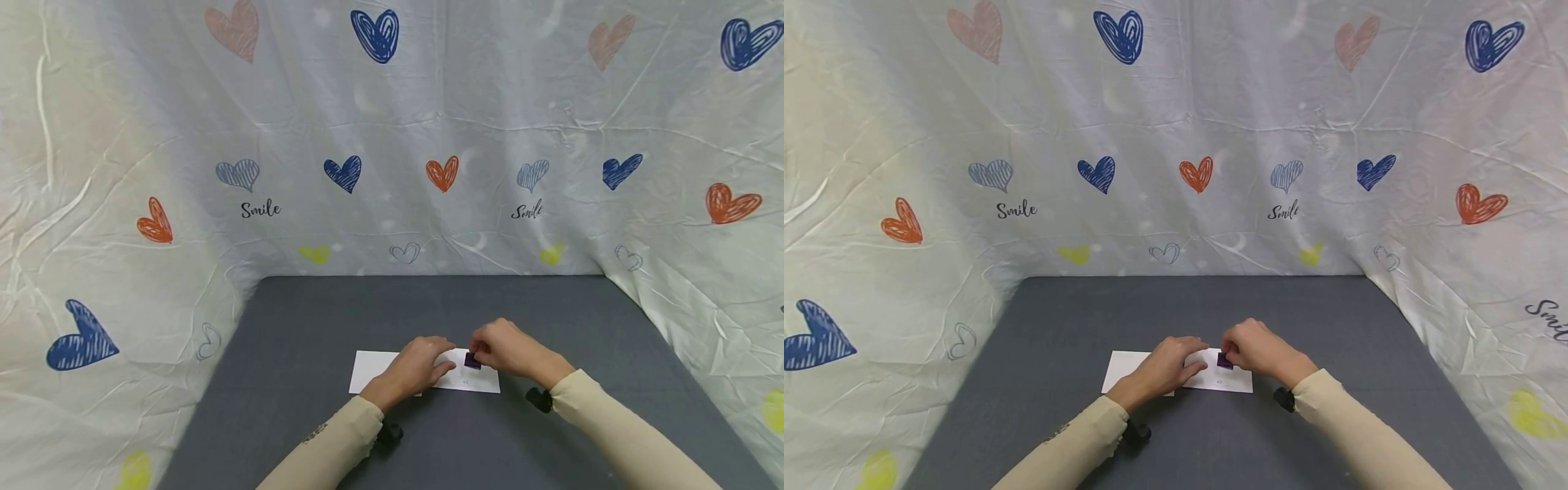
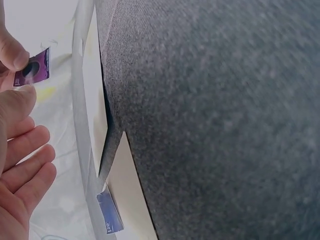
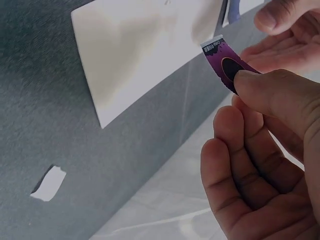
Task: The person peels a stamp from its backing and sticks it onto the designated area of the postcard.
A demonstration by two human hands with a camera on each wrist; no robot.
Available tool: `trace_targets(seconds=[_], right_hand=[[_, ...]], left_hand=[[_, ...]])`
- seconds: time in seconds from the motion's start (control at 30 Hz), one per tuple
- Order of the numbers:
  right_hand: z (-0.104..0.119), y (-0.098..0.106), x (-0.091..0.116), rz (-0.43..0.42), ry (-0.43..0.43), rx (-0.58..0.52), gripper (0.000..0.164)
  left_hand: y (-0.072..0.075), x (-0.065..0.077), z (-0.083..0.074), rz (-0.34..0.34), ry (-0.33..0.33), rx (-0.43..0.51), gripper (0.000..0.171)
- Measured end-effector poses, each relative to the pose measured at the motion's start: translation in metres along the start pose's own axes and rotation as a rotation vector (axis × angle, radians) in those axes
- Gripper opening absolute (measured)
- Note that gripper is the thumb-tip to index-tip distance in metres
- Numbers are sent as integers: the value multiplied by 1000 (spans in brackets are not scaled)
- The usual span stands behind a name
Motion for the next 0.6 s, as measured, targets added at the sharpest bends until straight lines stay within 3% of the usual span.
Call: trace_targets(seconds=[0.27,0.6], right_hand=[[6,-11,-4,11,17,-6,14],[13,-16,-7,12,42,-2,12]], left_hand=[[1,-2,-3,-24,-11,58,33],[1,-3,-3,-27,-10,63,26]])
Point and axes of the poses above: each hand's wrist, its own x-axis away from the middle knuckle, its own y-axis out of the back of the hand, z = x × y, the point moved 9 cm from there along -x, towards the middle knuckle, and after that the axes turned 9 degrees about -z, right-handed, at the moved point
